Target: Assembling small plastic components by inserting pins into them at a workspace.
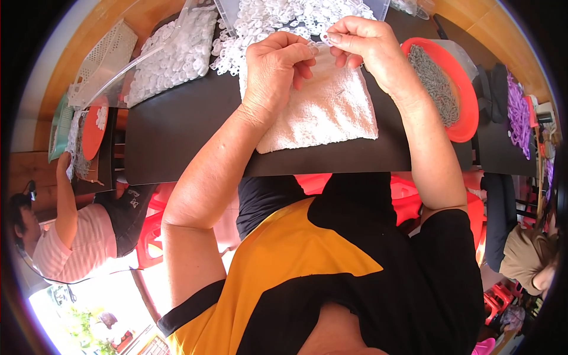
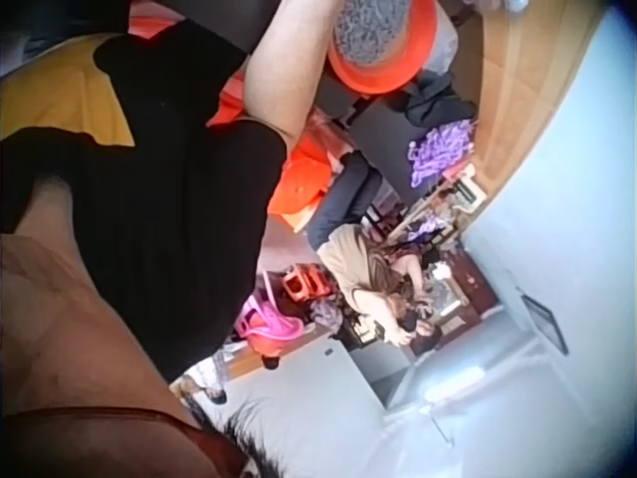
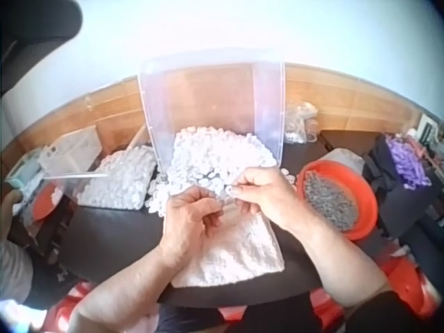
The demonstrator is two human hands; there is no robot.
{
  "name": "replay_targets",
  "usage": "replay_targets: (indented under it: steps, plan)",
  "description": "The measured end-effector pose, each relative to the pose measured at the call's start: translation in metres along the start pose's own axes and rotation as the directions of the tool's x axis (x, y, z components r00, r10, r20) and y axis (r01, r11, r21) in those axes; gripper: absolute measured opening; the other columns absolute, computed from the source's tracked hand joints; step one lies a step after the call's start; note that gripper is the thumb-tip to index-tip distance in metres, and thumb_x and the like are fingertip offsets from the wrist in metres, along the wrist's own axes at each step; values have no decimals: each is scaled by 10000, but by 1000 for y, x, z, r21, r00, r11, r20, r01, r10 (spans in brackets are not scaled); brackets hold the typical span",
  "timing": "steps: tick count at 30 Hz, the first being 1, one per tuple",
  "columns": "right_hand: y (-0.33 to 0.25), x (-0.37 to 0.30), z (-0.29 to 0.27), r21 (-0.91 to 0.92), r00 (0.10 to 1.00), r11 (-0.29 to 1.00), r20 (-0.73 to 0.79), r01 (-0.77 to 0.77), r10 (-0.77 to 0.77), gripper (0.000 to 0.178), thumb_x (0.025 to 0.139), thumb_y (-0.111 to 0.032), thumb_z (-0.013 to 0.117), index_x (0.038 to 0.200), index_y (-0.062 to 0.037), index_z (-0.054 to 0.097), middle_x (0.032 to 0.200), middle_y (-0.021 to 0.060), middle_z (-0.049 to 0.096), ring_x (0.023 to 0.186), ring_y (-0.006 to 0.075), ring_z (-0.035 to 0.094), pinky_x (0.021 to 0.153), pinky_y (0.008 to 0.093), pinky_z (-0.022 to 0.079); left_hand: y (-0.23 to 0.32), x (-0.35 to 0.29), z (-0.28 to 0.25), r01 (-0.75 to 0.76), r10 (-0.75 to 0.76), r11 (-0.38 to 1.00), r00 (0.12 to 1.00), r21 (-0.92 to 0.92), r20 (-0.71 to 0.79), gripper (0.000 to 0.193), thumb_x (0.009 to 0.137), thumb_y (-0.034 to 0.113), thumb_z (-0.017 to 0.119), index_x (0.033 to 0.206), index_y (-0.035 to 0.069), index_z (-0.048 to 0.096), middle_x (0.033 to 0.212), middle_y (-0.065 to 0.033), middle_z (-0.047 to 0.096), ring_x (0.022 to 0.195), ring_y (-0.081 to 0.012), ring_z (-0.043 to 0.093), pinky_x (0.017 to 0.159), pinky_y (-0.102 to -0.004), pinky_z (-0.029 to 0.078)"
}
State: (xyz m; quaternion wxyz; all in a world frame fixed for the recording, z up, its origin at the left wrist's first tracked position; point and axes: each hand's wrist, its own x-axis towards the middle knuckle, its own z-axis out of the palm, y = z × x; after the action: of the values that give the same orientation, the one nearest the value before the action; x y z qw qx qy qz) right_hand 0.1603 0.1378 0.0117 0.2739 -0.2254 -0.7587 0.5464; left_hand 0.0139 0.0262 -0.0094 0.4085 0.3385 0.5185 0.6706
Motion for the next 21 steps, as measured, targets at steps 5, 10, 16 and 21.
replay_targets:
  steps: [5,10,16,21]
  plan:
    - [1,0,-2,-83,999,996,31,16,-14,210,916,-171,581,1010,1,656,795,24,625,679,80,582,568,199,408,0,0,1,-5,5,1000,1000,21,10,73,805,46,655,821,-24,640,685,-76,628,528,-114,556,442,-239,417]
    - [-1,-1,-2,-48,999,998,14,30,-29,175,893,-174,632,898,-2,667,725,7,608,640,77,569,569,230,441,1,-1,1,4,-5,999,1000,39,16,78,804,54,661,819,-20,643,685,-70,629,532,-111,557,451,-236,420]
    - [-2,-1,-3,-18,1000,1000,19,2,-2,177,893,-180,631,893,-8,670,714,11,612,636,84,580,570,225,438,-1,-1,0,-1,-1,999,1000,41,31,109,821,47,663,878,-39,631,705,-101,636,527,-136,575,441,-242,414]
    - [-3,-2,-4,-59,999,998,44,-14,16,226,917,-168,570,1029,14,647,783,26,622,680,80,588,560,197,407,0,-1,1,9,-9,1000,1000,7,19,91,813,52,668,846,-28,636,690,-88,632,521,-124,564,440,-241,415]
